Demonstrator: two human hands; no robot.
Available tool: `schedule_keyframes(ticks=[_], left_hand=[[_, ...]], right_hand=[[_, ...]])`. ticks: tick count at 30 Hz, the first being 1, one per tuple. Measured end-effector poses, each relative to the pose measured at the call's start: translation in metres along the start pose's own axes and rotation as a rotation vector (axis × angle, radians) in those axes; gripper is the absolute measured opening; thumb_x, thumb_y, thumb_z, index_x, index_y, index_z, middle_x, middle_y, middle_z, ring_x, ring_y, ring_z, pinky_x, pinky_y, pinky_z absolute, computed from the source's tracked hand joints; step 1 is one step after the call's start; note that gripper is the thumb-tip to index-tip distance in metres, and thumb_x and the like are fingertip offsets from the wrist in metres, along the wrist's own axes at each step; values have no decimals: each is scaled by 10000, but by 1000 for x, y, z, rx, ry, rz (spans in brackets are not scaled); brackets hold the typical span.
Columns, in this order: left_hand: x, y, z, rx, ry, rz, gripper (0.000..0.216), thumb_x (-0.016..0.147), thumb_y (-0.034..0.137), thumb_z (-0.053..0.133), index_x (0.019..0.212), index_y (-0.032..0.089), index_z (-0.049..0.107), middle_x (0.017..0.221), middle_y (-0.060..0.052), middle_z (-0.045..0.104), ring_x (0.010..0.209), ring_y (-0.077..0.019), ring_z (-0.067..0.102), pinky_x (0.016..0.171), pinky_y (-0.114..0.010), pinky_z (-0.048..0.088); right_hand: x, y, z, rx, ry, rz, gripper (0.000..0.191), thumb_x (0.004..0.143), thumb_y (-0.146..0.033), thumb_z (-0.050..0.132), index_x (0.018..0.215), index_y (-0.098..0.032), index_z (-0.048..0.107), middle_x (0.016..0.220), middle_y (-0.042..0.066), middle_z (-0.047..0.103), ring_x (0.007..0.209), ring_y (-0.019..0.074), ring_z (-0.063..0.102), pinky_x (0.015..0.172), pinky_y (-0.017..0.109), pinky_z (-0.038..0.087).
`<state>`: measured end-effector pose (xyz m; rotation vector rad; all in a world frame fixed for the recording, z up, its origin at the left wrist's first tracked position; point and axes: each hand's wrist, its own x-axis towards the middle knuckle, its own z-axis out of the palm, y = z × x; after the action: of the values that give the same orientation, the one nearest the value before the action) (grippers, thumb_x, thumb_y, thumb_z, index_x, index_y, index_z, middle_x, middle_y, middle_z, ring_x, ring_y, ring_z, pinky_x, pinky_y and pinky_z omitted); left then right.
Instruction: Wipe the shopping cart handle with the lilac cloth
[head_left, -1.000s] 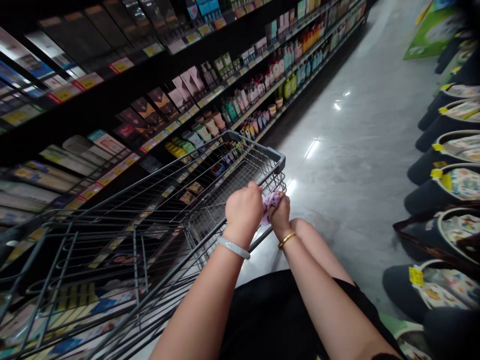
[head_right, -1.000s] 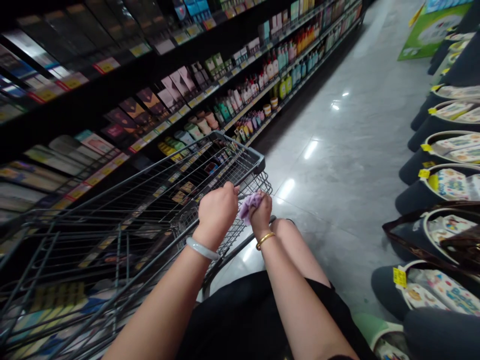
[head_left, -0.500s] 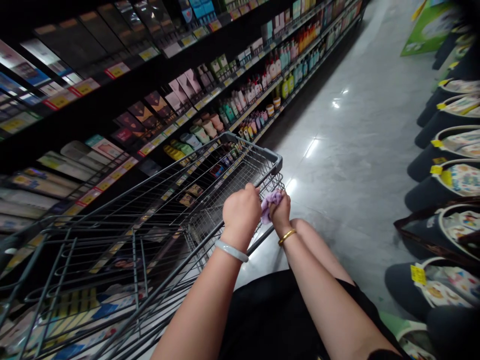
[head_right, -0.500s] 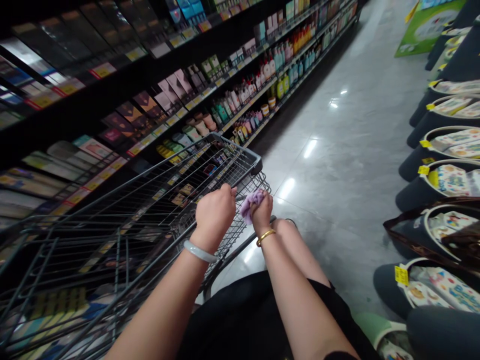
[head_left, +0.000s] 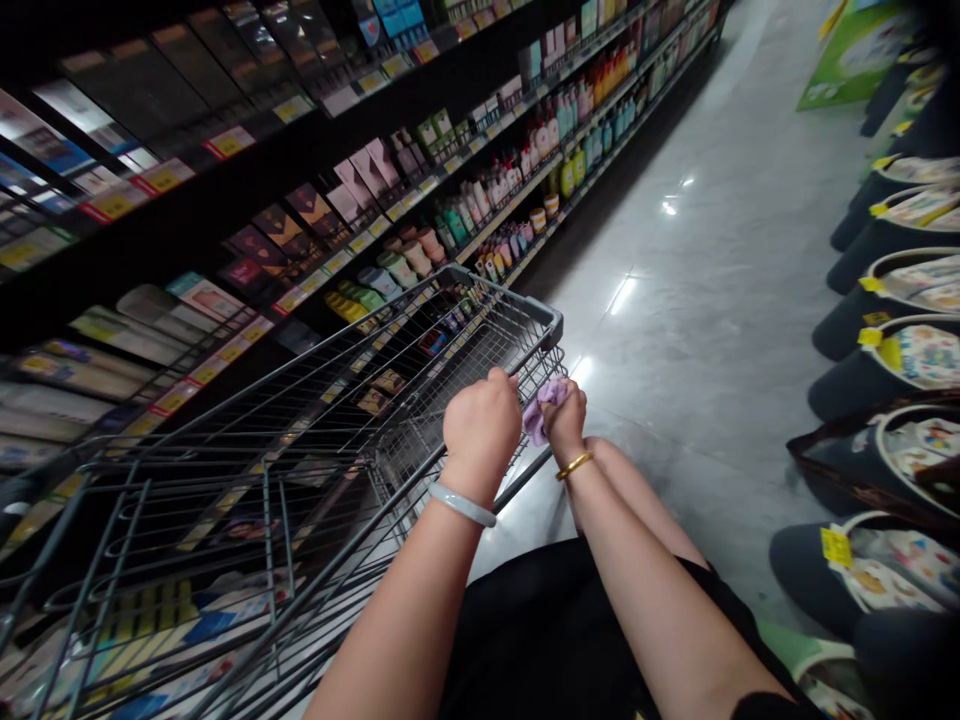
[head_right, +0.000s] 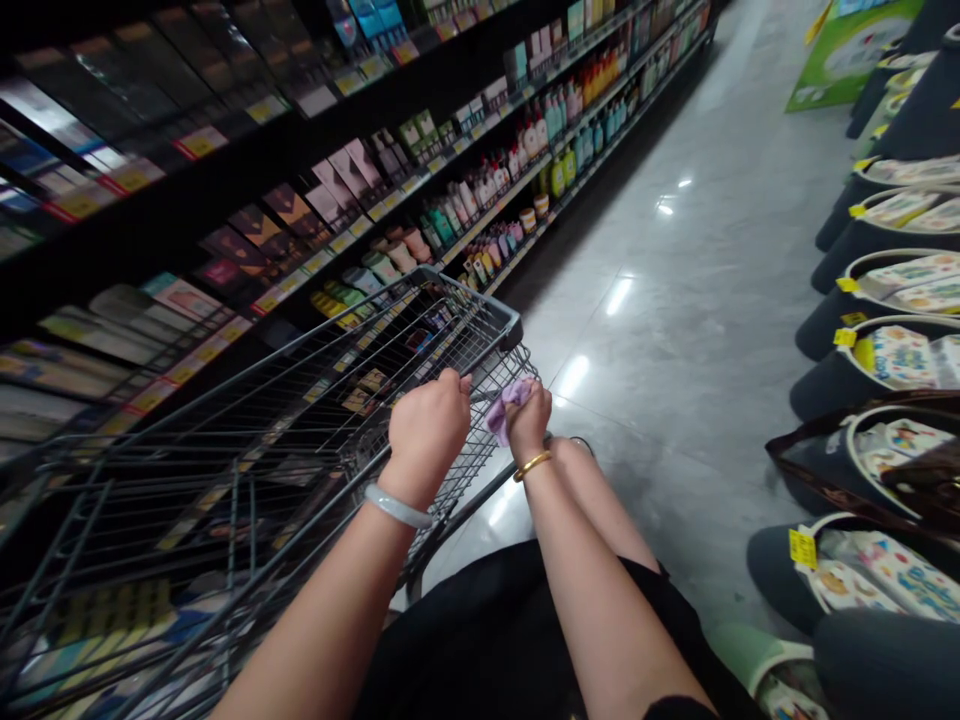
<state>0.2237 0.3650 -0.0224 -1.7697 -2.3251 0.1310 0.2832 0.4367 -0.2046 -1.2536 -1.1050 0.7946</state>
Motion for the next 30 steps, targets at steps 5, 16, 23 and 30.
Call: schedule_keyframes(ticks=[5, 16, 23, 30], left_hand=[[0, 1, 2, -1, 30, -2, 400, 1013, 385, 231, 962, 168, 562, 783, -101, 682, 726, -248, 684, 616, -303, 478], [0, -8, -6, -66, -75, 45, 380, 1020, 403, 235, 1032, 165, 531, 837, -105, 693, 800, -225, 692, 688, -292, 480], [-17, -24, -10, -1, -79, 21, 369, 1017, 390, 228, 1034, 170, 525, 821, -106, 691, 798, -241, 695, 670, -289, 476], [-44, -56, -19, 61, -125, 34, 405, 1008, 433, 240, 975, 184, 558, 774, -94, 688, 728, -250, 690, 644, -304, 471]], right_hand=[[-14, -36, -2, 55, -59, -157, 323, 678, -150, 552, 990, -231, 544, 1020, 26, 532, 962, 187, 523, 887, 346, 436], [-55, -33, -3, 74, -93, -96, 233, 705, -159, 523, 932, -210, 523, 929, 28, 530, 869, 189, 520, 821, 362, 459], [-71, -41, -7, 68, -226, -348, 330, 718, -128, 536, 1033, -226, 520, 1050, 61, 528, 1052, 231, 507, 960, 448, 444], [-86, -33, 2, 38, -160, -206, 276, 710, -116, 542, 960, -225, 502, 983, 32, 505, 959, 201, 523, 899, 420, 473]])
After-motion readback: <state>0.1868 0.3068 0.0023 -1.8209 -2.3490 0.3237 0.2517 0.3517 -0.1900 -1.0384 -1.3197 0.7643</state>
